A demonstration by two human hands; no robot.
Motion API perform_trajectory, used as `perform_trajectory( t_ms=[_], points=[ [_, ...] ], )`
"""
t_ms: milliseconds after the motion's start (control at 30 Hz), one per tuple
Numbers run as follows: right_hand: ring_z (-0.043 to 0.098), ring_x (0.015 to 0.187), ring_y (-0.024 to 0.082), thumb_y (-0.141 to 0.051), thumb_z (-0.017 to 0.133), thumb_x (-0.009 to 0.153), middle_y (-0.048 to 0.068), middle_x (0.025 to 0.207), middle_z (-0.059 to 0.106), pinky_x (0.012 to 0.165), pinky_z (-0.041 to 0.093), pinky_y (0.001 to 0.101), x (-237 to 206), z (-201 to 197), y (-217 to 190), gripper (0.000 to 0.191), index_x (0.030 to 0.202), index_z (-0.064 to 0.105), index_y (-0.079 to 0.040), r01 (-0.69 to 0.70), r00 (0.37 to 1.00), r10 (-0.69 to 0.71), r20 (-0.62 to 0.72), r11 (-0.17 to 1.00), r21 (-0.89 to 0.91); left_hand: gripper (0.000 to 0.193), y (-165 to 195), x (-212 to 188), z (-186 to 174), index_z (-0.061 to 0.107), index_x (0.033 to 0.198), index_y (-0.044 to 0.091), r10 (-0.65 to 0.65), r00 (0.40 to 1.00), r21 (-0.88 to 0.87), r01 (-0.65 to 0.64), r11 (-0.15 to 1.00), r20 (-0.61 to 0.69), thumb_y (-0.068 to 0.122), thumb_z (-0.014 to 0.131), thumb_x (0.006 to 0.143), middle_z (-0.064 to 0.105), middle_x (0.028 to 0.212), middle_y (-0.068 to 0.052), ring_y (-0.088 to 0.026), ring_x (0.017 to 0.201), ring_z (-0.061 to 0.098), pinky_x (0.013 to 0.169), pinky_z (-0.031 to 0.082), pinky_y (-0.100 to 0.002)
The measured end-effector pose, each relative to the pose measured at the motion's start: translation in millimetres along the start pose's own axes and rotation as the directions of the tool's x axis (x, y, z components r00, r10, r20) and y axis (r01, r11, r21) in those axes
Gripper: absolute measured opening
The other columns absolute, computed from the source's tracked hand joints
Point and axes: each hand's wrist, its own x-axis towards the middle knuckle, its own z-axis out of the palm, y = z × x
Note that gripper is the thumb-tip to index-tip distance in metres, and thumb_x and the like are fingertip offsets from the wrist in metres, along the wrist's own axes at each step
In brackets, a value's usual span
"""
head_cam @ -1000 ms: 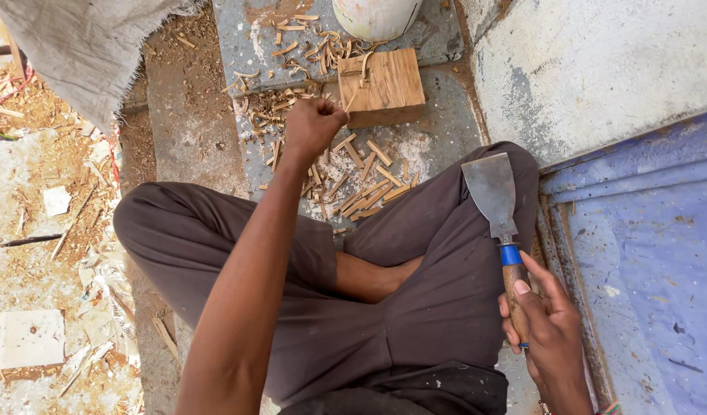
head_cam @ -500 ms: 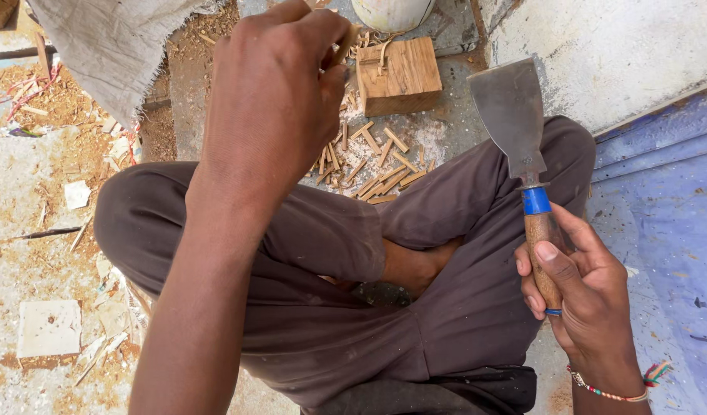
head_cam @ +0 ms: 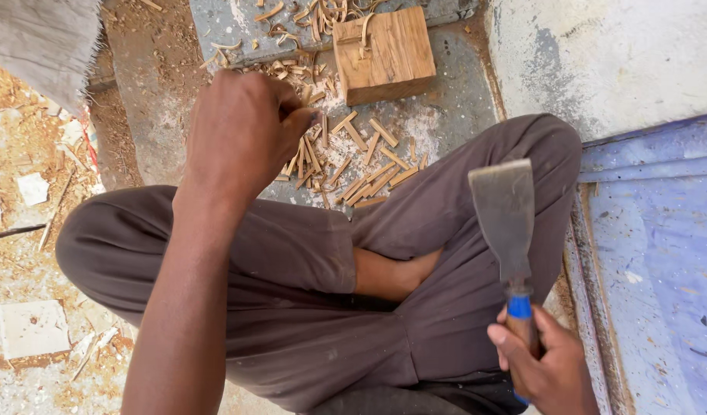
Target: The person shaves small wooden sticks using a hand scraper while sitting on the ground next to a wooden block. They pick up individual sticks, shave layers off them with the scraper, and set them aside on the ground.
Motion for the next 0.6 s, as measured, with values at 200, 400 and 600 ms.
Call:
perform_trajectory(
  t_ms=[200, 400, 600],
  points=[
    [0.074, 0.056, 0.018, -0.033, 0.092, 0.066, 0.009, 0.058, 0.070, 0.056, 0.058, 0.0352, -8, 11, 48, 0.043, 0.099, 0.074, -0.013, 0.095, 0.995, -0.081, 0.050, 0.880, -0.465, 0.009, -51, -11, 65, 0.081, 0.089, 0.006, -0.231, 0.942, 0.003, 0.237, 0.971, 0.242, 0.014, 0.077, 0.090, 0.074, 0.076, -0.021, -0.037, 0.063, 0.071, 0.066, 0.058, -0.048],
    [0.070, 0.046, 0.017, -0.035, 0.090, 0.068, 0.007, 0.050, 0.070, 0.050, 0.057, 0.0354, 18, 14, 59, 0.036, 0.092, 0.073, -0.014, 0.251, 0.966, -0.170, 0.196, 0.804, -0.539, 0.010, -62, -1, 94, 0.075, 0.094, 0.001, -0.254, 0.920, -0.047, 0.280, 0.959, 0.300, 0.007, 0.073, 0.085, 0.075, 0.081, -0.021, -0.033, 0.070, 0.075, 0.071, 0.061, -0.047],
    [0.069, 0.045, 0.015, -0.033, 0.086, 0.064, 0.005, 0.048, 0.067, 0.048, 0.056, 0.0323, 15, 15, 87, 0.032, 0.078, 0.071, -0.009, 0.426, 0.900, -0.412, 0.144, 0.755, -0.499, 0.019, -68, -5, 108, 0.076, 0.094, 0.003, -0.299, 0.900, -0.137, 0.355, 0.925, 0.316, 0.012, 0.081, 0.079, 0.075, 0.080, -0.021, -0.036, 0.074, 0.075, 0.074, 0.060, -0.047]
  ],
)
